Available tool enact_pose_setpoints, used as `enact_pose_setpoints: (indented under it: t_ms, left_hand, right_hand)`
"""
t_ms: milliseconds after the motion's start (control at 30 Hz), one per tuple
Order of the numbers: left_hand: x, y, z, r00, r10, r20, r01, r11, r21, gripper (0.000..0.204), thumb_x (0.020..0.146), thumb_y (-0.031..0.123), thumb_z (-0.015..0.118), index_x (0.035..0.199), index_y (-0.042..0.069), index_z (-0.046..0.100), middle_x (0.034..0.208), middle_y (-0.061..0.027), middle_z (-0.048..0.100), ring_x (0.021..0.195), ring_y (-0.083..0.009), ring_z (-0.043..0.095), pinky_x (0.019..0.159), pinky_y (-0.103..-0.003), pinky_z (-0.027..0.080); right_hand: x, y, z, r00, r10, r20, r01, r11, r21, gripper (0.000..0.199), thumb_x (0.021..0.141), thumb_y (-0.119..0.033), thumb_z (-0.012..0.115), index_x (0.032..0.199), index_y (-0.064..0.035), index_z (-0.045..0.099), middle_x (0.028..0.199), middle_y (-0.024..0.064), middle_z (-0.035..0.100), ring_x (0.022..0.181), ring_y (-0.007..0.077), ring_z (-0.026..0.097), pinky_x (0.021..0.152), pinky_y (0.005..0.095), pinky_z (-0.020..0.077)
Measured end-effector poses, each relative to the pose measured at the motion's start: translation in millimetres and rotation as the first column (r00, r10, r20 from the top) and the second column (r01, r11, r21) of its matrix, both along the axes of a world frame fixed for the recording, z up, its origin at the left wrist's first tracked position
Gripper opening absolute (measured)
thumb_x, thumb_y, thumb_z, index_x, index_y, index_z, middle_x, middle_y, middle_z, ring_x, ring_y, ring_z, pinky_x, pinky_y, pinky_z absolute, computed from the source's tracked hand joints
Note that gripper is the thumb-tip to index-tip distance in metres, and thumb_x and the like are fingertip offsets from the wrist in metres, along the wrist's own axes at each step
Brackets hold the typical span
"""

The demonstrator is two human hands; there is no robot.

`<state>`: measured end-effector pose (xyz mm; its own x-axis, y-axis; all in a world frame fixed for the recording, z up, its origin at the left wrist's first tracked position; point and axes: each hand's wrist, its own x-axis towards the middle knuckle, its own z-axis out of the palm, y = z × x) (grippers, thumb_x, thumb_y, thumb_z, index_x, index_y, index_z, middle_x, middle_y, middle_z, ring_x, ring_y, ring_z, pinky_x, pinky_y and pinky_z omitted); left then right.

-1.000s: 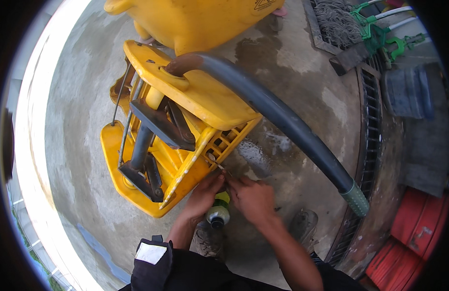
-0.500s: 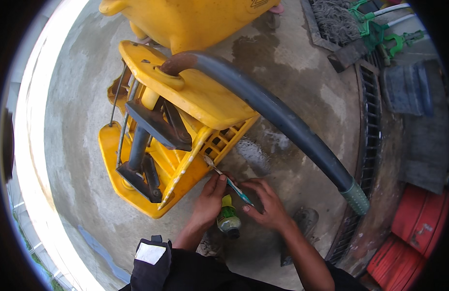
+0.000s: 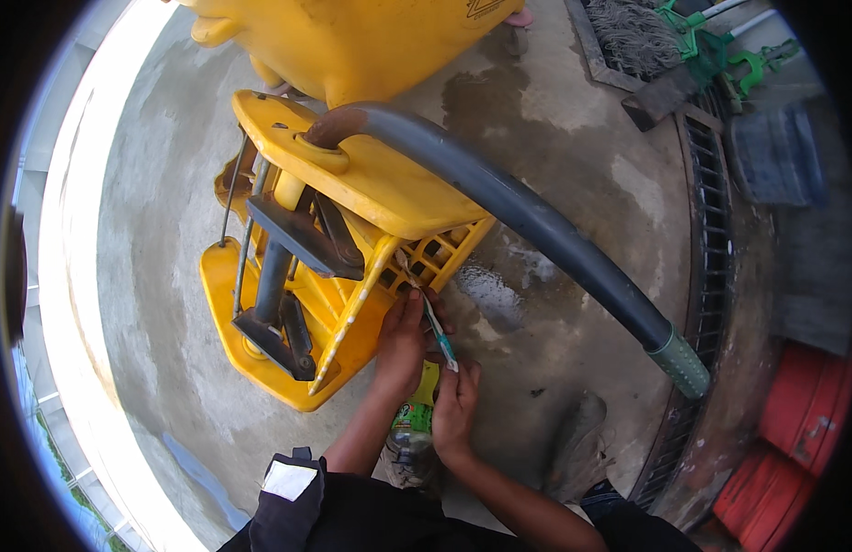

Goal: The person scrubs the underside and sides of a yellow mop bucket with a toothbrush and a small bottle of cleaning liquid. They repeatedly apply liquid and scrub different sections, then rinse the toothbrush under a tap.

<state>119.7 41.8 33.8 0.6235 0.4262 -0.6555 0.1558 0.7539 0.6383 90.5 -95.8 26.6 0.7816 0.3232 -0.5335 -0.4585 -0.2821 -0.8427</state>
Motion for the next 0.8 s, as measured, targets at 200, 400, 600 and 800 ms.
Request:
enact_pose_setpoints:
  t_ms: [200, 400, 600, 800]
  left_hand:
    - [26, 1, 19, 0.956, 0.258, 0.137, -0.218, 0.943, -0.251, 0.03, 0.122, 0.038, 0.052, 0.126, 0.009, 0.06, 0.103, -0.0042, 0.062, 0.09, -0.0187, 0.063, 0.087, -0.038, 0.055]
    - [28, 8, 27, 0.921, 0.368, 0.129, -0.324, 0.906, -0.273, 0.03, 0.121, 0.041, 0.052, 0.124, 0.013, 0.06, 0.093, 0.0025, 0.053, 0.079, -0.012, 0.049, 0.076, -0.032, 0.043]
    - [15, 12, 20, 0.958, 0.283, 0.042, -0.272, 0.947, -0.173, 0.032, 0.122, 0.043, 0.051, 0.123, 0.012, 0.06, 0.086, 0.004, 0.048, 0.07, -0.0095, 0.045, 0.064, -0.028, 0.038]
    - [-17, -17, 21, 0.982, -0.063, -0.181, 0.068, 0.998, 0.019, 0.036, 0.124, 0.042, 0.047, 0.121, 0.008, 0.061, 0.082, 0.004, 0.047, 0.06, -0.0075, 0.041, 0.054, -0.026, 0.033]
  right_hand:
    - [28, -36, 5, 0.928, 0.144, -0.343, -0.009, 0.931, 0.366, 0.033, 0.117, -0.014, 0.061, 0.147, -0.0027, 0.065, 0.154, 0.0119, 0.059, 0.138, 0.0216, 0.059, 0.119, 0.0375, 0.0447]
    - [-26, -53, 9, 0.918, 0.385, -0.096, -0.309, 0.846, 0.434, 0.073, 0.095, -0.004, 0.084, 0.161, -0.0063, 0.053, 0.168, 0.0131, 0.049, 0.157, 0.0302, 0.049, 0.134, 0.0429, 0.0345]
    - [-10, -35, 6, 0.975, 0.221, -0.029, -0.209, 0.95, 0.23, 0.079, 0.093, -0.011, 0.09, 0.161, -0.0036, 0.049, 0.151, 0.0143, 0.057, 0.142, 0.0252, 0.058, 0.123, 0.0416, 0.0447]
    - [117, -42, 46, 0.869, 0.438, 0.229, -0.413, 0.898, -0.152, 0.068, 0.09, -0.023, 0.092, 0.149, -0.0036, 0.062, 0.13, 0.0131, 0.068, 0.124, 0.0267, 0.068, 0.108, 0.0449, 0.0524]
